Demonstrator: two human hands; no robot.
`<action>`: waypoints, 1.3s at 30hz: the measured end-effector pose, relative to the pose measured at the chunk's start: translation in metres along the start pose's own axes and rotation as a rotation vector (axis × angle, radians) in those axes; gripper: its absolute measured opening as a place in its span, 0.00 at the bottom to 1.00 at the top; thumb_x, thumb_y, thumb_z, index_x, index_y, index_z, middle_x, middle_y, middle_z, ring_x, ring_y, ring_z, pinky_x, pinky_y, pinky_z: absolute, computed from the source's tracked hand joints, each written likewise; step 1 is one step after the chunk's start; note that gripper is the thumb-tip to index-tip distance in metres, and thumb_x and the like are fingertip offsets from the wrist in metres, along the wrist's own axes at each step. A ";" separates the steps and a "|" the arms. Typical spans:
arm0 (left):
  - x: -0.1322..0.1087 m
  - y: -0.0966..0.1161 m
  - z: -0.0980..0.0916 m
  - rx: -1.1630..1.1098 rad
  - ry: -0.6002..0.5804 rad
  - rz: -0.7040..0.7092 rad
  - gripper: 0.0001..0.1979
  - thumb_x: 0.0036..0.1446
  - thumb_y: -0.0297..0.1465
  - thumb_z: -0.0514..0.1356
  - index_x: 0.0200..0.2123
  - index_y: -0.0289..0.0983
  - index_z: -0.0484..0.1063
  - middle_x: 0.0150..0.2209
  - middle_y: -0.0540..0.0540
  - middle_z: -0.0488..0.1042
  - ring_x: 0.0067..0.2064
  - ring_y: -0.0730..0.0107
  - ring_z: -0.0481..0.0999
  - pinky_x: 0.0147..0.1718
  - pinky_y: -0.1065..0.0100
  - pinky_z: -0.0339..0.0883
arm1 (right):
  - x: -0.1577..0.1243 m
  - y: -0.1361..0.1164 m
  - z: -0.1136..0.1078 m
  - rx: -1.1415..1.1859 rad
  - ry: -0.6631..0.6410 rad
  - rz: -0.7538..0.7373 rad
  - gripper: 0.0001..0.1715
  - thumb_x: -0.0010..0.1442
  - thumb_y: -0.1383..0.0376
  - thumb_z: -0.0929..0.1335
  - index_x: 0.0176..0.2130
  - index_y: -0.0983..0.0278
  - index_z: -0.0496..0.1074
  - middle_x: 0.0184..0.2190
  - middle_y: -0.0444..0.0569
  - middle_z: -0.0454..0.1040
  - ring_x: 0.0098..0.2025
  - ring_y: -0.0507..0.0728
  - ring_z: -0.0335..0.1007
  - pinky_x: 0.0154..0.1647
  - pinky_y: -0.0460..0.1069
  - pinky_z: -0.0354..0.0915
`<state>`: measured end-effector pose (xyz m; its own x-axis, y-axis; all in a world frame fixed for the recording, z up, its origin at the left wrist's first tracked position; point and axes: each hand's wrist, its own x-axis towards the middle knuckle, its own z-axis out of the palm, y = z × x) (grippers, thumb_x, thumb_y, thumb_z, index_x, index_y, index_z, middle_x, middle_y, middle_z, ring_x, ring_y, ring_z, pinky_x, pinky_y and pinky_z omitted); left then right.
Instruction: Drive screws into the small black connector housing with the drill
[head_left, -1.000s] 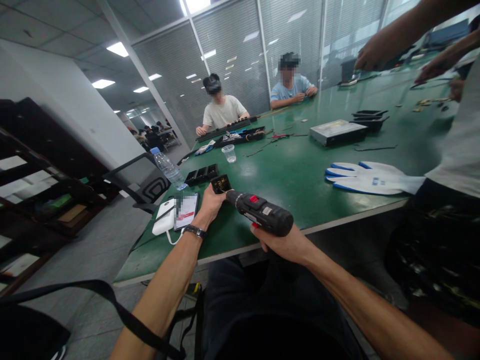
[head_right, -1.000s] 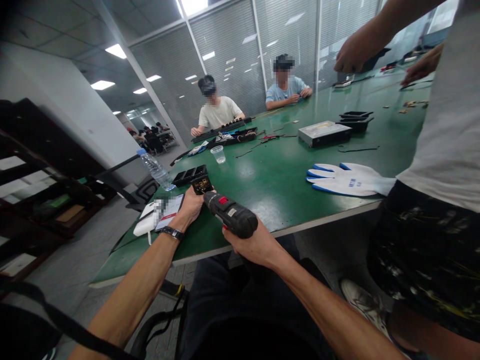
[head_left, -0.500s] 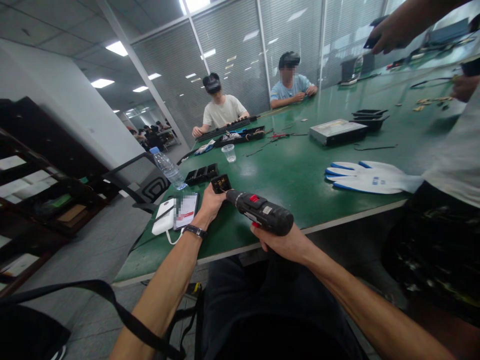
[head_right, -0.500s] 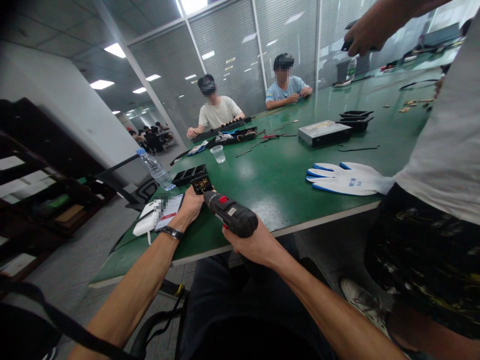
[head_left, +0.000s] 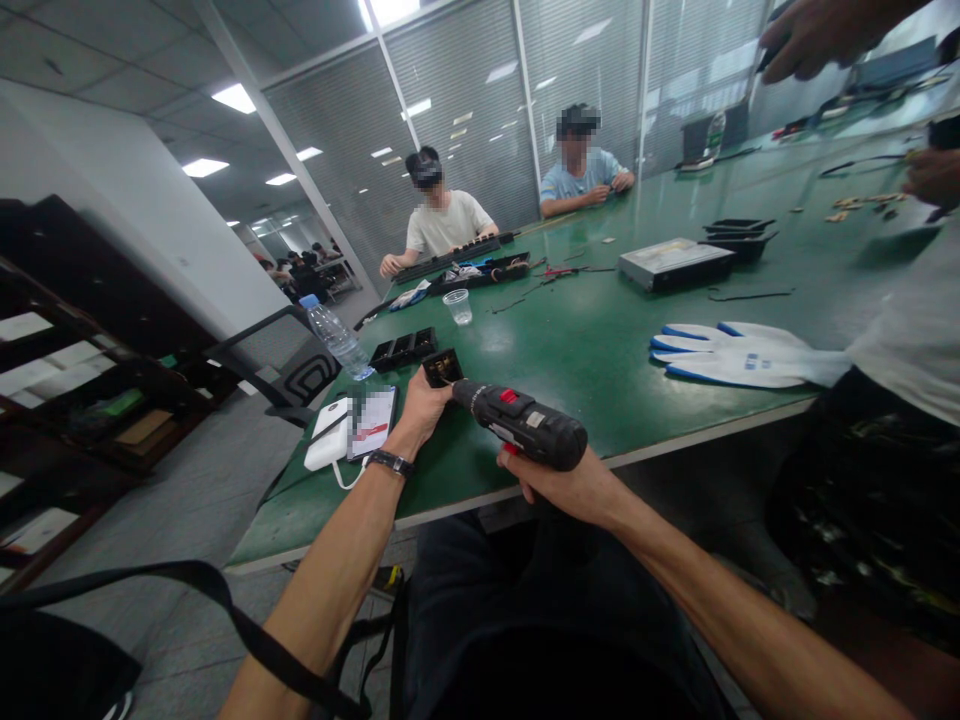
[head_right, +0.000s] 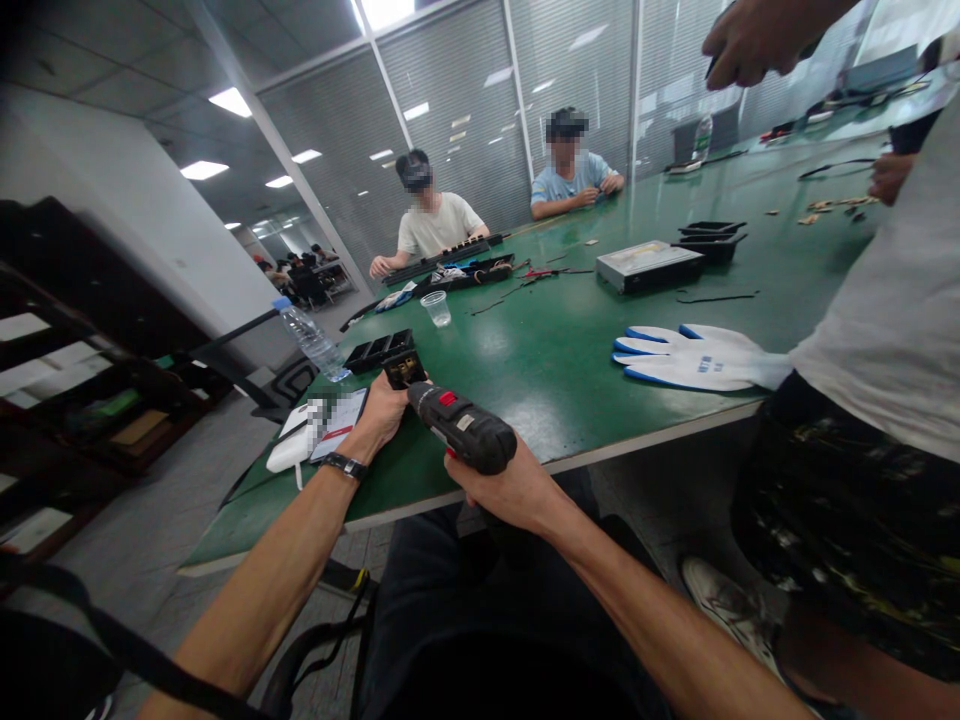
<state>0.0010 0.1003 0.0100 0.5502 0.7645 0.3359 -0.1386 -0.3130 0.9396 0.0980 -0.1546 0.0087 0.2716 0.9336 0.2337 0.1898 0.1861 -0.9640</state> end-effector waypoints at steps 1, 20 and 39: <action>0.000 0.000 0.000 0.001 -0.001 0.002 0.26 0.36 0.34 0.76 0.40 0.35 0.74 0.35 0.45 0.79 0.36 0.65 0.77 0.39 0.62 0.71 | 0.000 -0.001 0.000 0.003 -0.001 -0.001 0.07 0.63 0.63 0.69 0.33 0.63 0.71 0.18 0.40 0.70 0.21 0.51 0.68 0.26 0.46 0.66; 0.003 -0.005 -0.003 0.009 -0.004 0.014 0.26 0.36 0.32 0.76 0.41 0.34 0.74 0.35 0.45 0.79 0.36 0.65 0.77 0.40 0.62 0.71 | 0.002 0.001 -0.001 -0.003 0.001 -0.039 0.05 0.63 0.64 0.69 0.34 0.62 0.71 0.18 0.39 0.70 0.20 0.52 0.67 0.26 0.47 0.66; 0.002 -0.003 -0.002 0.009 -0.004 0.005 0.27 0.35 0.32 0.77 0.40 0.34 0.74 0.36 0.45 0.79 0.36 0.65 0.76 0.40 0.62 0.70 | 0.000 -0.002 0.000 -0.047 0.026 -0.067 0.09 0.63 0.65 0.67 0.30 0.62 0.68 0.17 0.38 0.68 0.19 0.50 0.66 0.24 0.46 0.66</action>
<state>0.0010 0.1038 0.0079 0.5528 0.7605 0.3405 -0.1338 -0.3224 0.9371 0.0973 -0.1544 0.0106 0.2808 0.9112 0.3014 0.2523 0.2329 -0.9392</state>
